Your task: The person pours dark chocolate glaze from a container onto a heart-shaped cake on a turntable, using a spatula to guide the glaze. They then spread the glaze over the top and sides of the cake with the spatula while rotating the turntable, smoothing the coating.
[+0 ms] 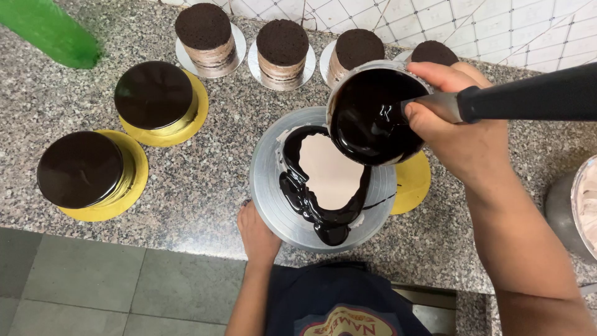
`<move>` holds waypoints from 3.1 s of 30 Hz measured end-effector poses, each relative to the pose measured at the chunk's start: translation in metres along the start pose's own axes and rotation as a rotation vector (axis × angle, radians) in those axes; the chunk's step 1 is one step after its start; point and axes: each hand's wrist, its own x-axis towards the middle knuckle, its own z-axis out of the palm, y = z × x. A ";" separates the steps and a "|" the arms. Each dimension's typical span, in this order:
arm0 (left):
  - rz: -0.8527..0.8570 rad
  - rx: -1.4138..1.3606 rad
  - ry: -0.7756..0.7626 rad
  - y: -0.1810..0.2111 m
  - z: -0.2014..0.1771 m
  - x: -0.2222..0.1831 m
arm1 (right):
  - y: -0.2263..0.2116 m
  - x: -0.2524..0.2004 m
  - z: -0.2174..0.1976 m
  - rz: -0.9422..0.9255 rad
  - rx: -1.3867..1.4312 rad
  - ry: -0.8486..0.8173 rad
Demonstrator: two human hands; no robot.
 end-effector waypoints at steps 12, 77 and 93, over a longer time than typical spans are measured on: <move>0.028 -0.009 0.056 -0.004 0.005 -0.004 | -0.002 0.005 0.004 -0.097 -0.010 -0.027; 0.008 -0.062 0.054 0.003 -0.004 0.000 | -0.009 0.003 0.004 0.368 0.557 0.011; 0.045 -0.448 -0.198 0.188 -0.185 0.150 | 0.003 0.017 0.000 0.410 0.934 0.078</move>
